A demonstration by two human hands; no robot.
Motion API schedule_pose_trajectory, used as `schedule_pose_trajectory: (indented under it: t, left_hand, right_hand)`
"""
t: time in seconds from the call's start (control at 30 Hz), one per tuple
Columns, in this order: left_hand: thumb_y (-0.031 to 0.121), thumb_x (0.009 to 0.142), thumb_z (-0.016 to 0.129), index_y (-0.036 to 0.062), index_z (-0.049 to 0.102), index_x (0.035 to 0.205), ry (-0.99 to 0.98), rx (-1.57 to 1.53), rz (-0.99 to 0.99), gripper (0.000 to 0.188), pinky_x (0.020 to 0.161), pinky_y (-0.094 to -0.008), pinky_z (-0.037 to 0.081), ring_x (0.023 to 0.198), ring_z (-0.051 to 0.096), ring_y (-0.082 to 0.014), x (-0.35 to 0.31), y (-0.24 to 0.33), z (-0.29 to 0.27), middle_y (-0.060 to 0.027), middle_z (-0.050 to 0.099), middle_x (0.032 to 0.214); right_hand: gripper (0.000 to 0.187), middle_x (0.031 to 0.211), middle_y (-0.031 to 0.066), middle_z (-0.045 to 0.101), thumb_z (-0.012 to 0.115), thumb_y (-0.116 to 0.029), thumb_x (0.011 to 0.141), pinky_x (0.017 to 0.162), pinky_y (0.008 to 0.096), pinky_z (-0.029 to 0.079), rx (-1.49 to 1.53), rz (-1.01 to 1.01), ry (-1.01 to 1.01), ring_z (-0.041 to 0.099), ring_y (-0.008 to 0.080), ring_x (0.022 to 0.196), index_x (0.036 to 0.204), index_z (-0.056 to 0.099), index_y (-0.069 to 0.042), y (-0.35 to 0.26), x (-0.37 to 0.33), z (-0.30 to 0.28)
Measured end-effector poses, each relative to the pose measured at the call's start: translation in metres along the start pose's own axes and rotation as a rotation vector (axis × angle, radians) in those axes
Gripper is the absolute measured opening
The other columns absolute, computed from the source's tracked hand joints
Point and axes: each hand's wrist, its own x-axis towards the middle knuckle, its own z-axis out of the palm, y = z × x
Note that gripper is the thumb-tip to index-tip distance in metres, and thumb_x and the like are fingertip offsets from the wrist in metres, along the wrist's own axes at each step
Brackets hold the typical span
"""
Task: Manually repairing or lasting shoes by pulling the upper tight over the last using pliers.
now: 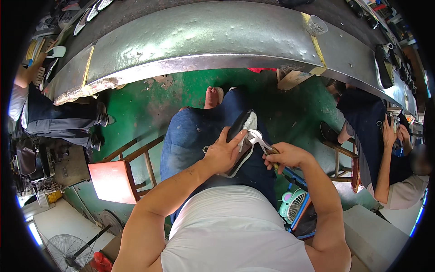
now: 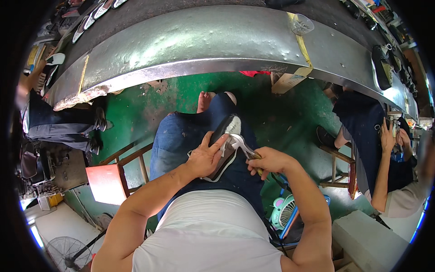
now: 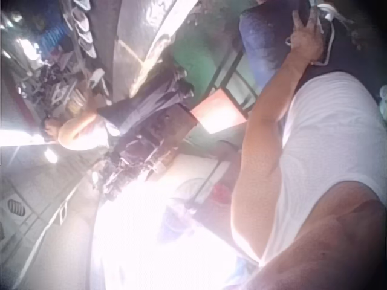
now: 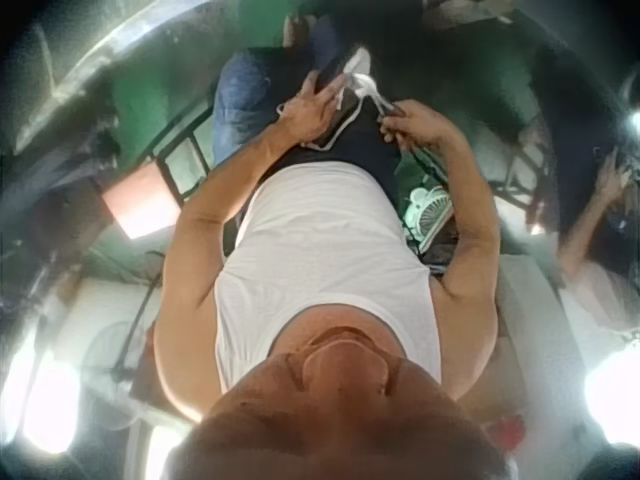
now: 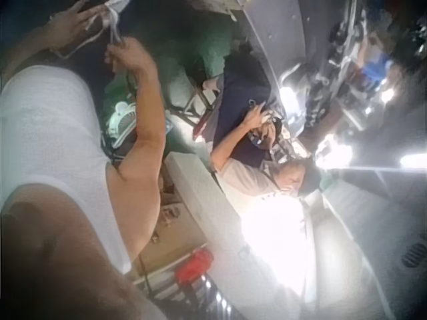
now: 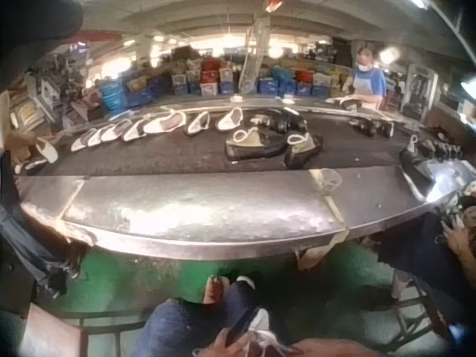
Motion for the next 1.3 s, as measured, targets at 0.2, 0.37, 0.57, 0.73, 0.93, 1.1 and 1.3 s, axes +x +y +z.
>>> schedule_pose_trajectory:
  t: [0.2,0.37,0.57,0.73,0.93,1.1,1.3]
  left_hand:
    - [0.024,0.1,0.05,0.029,0.036,0.154,-0.019,0.041,0.011,0.056,0.096,-0.0491,0.053,0.115,0.057,-0.0542,0.005,0.0,0.0,-0.0383,0.028,0.149]
    - [0.024,0.1,0.052,0.029,0.038,0.152,-0.031,-0.03,0.063,0.054,0.091,-0.0476,0.057,0.109,0.061,-0.0546,0.003,-0.007,-0.004,-0.0396,0.027,0.149]
    - [0.024,0.1,0.054,0.024,0.029,0.156,-0.151,0.132,0.063,0.062,0.094,-0.048,0.055,0.119,0.057,-0.0533,-0.005,-0.007,-0.004,-0.0364,0.016,0.156]
    - [0.03,0.094,0.065,-0.001,0.002,0.157,0.142,-0.255,-0.011,0.094,0.118,-0.0473,0.031,0.145,0.026,-0.0502,-0.007,-0.031,0.034,-0.0367,0.008,0.159]
    - [0.028,0.091,0.069,0.0047,-0.023,0.155,-0.401,-0.574,-0.068,0.114,0.124,-0.0396,0.017,0.154,0.008,-0.0379,-0.019,-0.051,-0.008,-0.0272,-0.005,0.165]
    - [0.034,0.091,0.07,0.0017,-0.007,0.157,-0.192,-0.43,-0.003,0.106,0.121,-0.0396,0.026,0.151,0.022,-0.0384,-0.022,-0.052,0.002,-0.0284,0.012,0.162]
    - [0.047,0.097,0.059,-0.005,0.041,0.142,-0.058,-0.406,-0.366,0.07,0.105,-0.0413,0.043,0.125,0.056,-0.0312,0.056,-0.022,-0.014,-0.0225,0.061,0.126]
  right_hand:
    - [0.041,0.08,0.0167,0.068,0.047,-0.036,0.104,0.068,0.0416,0.053,-0.206,-0.419,0.445,0.068,0.031,0.074,0.099,0.059,0.003,-0.018,0.02,0.018]
    - [0.045,0.086,0.0305,0.066,0.047,-0.036,0.103,0.076,0.0518,0.05,-0.56,-0.545,0.5,0.063,0.0491,0.084,0.096,0.061,0.006,-0.026,0.025,0.018]
    - [0.045,0.083,0.0287,0.065,0.048,-0.037,0.103,0.074,0.0518,0.05,-0.513,-0.26,0.395,0.064,0.0477,0.082,0.097,0.06,0.005,-0.016,0.025,0.013]
    - [0.044,0.088,0.0253,0.067,0.048,-0.039,0.103,0.076,0.0506,0.052,-0.638,-0.352,0.436,0.066,0.0444,0.084,0.098,0.059,0.003,-0.014,0.015,0.053]
    - [0.041,0.094,0.022,0.068,0.049,-0.039,0.103,0.077,0.0495,0.053,-0.832,-0.295,0.404,0.067,0.0402,0.088,0.1,0.059,0.001,-0.011,0.011,0.055]
    - [0.04,0.091,0.0213,0.067,0.048,-0.036,0.103,0.075,0.0466,0.053,-0.664,-0.445,0.474,0.068,0.0371,0.084,0.104,0.059,0.002,0.013,0.01,0.053]
    - [0.04,0.084,0.0101,0.066,0.045,-0.036,0.107,0.064,0.0326,0.052,0.295,-0.385,0.552,0.065,0.0204,0.068,0.105,0.06,0.001,0.075,0.037,0.057]
